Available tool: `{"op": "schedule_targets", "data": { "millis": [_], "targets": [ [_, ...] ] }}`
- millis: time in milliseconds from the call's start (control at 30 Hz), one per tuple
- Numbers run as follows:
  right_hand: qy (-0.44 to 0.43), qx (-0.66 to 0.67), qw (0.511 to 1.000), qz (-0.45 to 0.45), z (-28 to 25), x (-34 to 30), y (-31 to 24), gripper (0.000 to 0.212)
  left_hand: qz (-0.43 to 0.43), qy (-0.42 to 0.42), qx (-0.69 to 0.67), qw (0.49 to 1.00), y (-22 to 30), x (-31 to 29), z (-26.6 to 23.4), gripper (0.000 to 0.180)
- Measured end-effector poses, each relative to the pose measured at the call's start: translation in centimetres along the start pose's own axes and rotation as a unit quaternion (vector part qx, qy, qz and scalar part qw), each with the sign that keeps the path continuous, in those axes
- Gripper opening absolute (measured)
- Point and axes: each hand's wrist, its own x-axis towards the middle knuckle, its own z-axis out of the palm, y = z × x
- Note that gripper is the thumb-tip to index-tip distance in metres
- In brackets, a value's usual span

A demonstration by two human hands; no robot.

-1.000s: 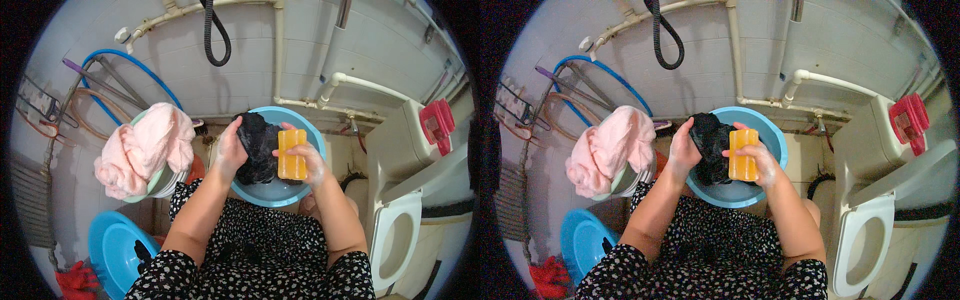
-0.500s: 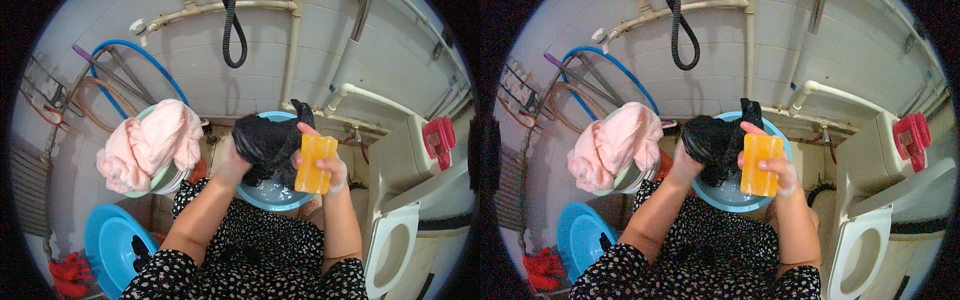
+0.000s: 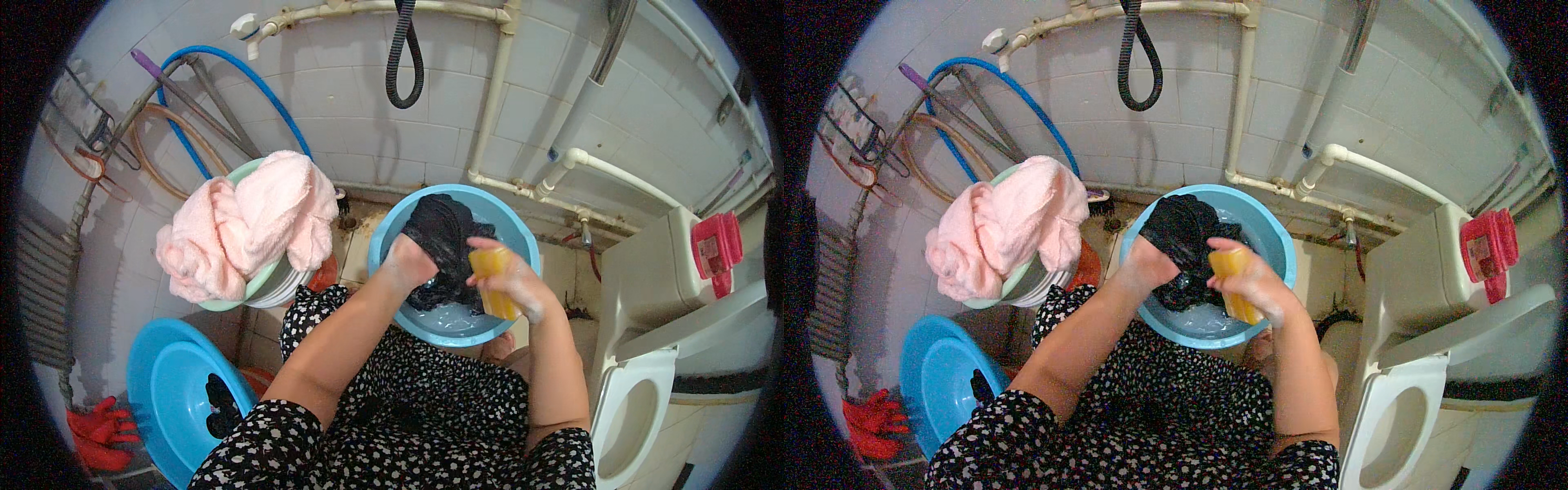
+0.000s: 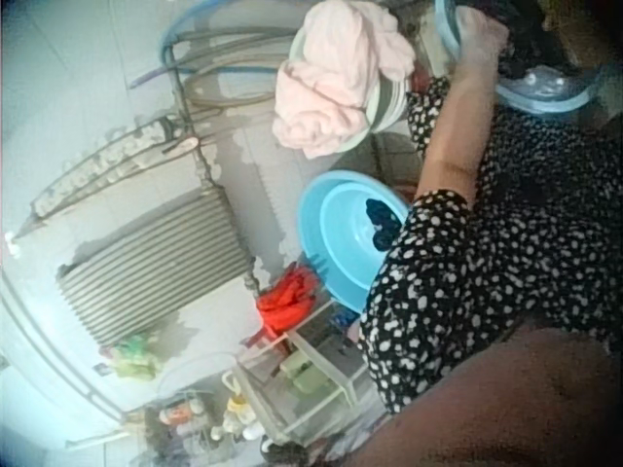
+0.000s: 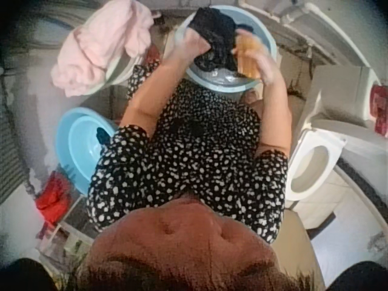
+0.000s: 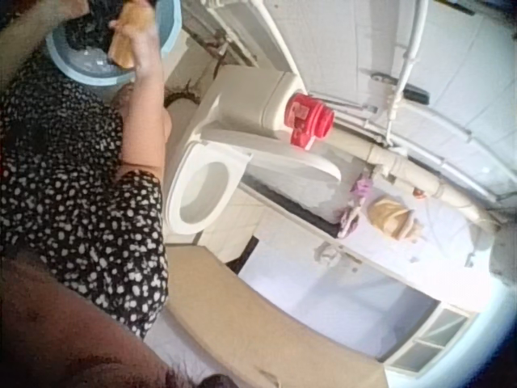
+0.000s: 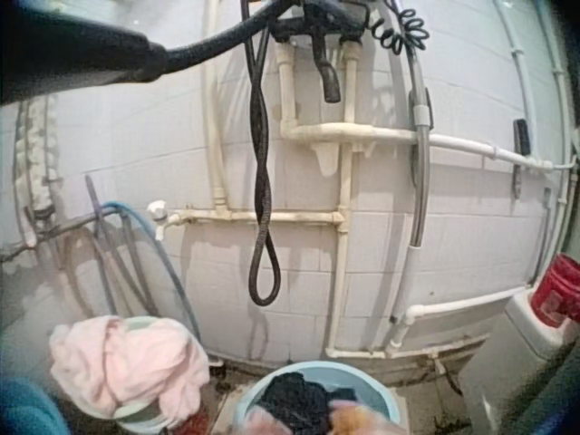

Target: The person hand-washes a dark garment in a blue basin filled with soapy water. They scrub the fabric with their hands and a yellow sponge, repeatedly wringing and rinsing the item within the basin.

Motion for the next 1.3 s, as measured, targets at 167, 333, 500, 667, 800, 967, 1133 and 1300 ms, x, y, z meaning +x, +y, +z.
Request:
{"op": "schedule_targets", "data": {
  "millis": [167, 333, 500, 667, 800, 967, 1133, 1300],
  "targets": [
    [0.149, -0.047, 0.988, -0.007, -3.1, -0.3, -1.6, 0.055, -0.033, -0.058, 0.058, 0.996, -0.1, -0.9, 0.1, 0.038],
    [0.387, -0.135, 0.877, -0.249, -0.2, 3.0, -0.3, 0.068, -0.094, -0.069, 0.055, 0.992, -1.8, -1.4, 2.4, 0.043],
    [0.229, -0.548, 0.715, -0.369, 8.7, 3.5, 1.4, 0.075, 0.043, -0.187, 0.028, 0.981, -2.7, -1.2, -4.6, 0.052],
    [0.306, -0.562, 0.699, -0.321, 7.3, 4.7, -0.4, 0.087, 0.02, -0.166, 0.106, 0.98, -2.1, -1.6, 0.7, 0.052],
    [0.44, -0.496, 0.711, -0.236, 4.3, 5.5, -2.4, 0.083, 0.047, -0.136, 0.189, 0.971, -3.2, -2.2, 3.1, 0.047],
    [0.366, -0.493, 0.739, -0.277, 5.1, 5.1, -1.2, 0.079, 0.022, -0.123, 0.104, 0.987, -4.2, -1.8, 3.1, 0.052],
    [0.267, -0.57, 0.667, -0.398, 8.3, 5.2, -0.9, 0.088, 0.055, -0.142, 0.123, 0.981, -2.8, -2.8, 3.9, 0.061],
    [0.368, -0.54, 0.723, -0.224, 5.4, 5.2, -3.3, 0.087, 0.021, -0.053, 0.134, 0.989, -4.0, -2.0, 4.6, 0.067]
  ]
}}
